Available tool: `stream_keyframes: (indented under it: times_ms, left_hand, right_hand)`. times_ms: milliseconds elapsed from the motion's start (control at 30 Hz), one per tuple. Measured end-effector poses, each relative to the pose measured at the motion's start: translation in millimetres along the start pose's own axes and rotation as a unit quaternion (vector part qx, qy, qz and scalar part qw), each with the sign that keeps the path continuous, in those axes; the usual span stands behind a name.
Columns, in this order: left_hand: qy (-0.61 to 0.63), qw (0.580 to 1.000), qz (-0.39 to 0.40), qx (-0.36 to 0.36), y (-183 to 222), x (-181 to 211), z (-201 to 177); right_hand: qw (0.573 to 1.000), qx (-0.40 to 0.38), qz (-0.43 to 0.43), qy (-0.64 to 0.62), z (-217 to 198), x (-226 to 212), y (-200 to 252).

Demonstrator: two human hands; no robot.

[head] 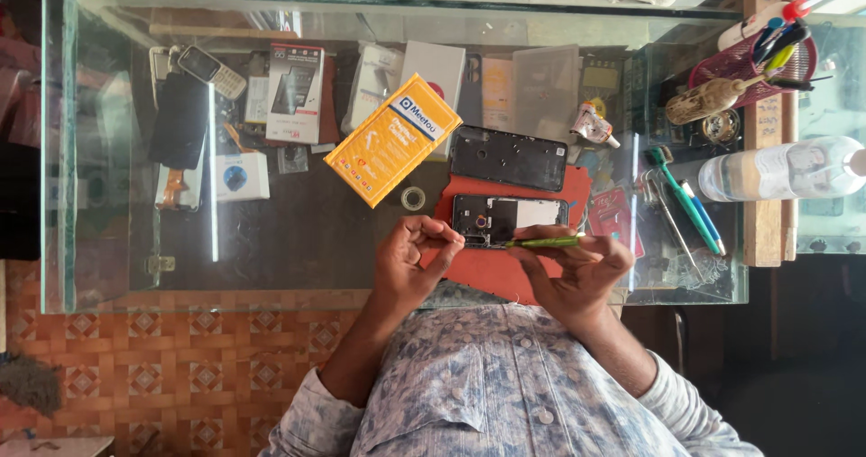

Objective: The person applies adhesive to the internal frame of a disassembled smartphone, places the back cover, and uses a screwdriver to secure internal components. The person then uses a brush to clean the interior and applies additional adhesive to the battery area.

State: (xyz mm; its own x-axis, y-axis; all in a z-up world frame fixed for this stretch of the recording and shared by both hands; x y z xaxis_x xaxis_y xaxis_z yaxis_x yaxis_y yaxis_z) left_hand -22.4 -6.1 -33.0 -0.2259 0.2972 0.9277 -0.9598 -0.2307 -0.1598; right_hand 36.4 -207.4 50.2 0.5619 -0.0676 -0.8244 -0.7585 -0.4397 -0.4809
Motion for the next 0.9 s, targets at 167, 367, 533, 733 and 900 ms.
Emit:
stream_keyframes:
  times_ms: [167,367,533,733,900]
  left_hand:
    - [-0.032,0.999,-0.008,-0.017,12,2,13]
    - [-0.065,0.997,0.000,-0.042,7,5,22]
    - [-0.083,0.995,0.007,-0.048,7,4,21]
    - [-0.148,0.989,0.005,-0.011,4,-1,15]
    - [-0.238,0.969,0.058,-0.015,-10,3,4]
  right_hand:
    - [0.998,-0.032,-0.051,0.003,20,-3,5]
    - [0.997,-0.027,-0.075,0.023,19,-2,9]
    - [0.995,-0.036,-0.086,0.025,24,-8,3]
    - [0.987,-0.123,-0.099,0.012,41,-12,-11]
    - [0.988,-0.135,-0.080,-0.006,59,16,-17]
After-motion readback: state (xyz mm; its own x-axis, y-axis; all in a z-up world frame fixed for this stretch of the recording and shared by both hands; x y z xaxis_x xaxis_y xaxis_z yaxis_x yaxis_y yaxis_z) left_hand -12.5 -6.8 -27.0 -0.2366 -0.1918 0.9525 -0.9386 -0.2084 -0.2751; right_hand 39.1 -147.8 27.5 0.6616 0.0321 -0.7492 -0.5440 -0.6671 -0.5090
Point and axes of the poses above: each hand's wrist, its own y-axis away from the middle knuckle, its own z-axis out of the palm, x = y × z, the point moved 6 cm from there along -y, towards the middle knuckle
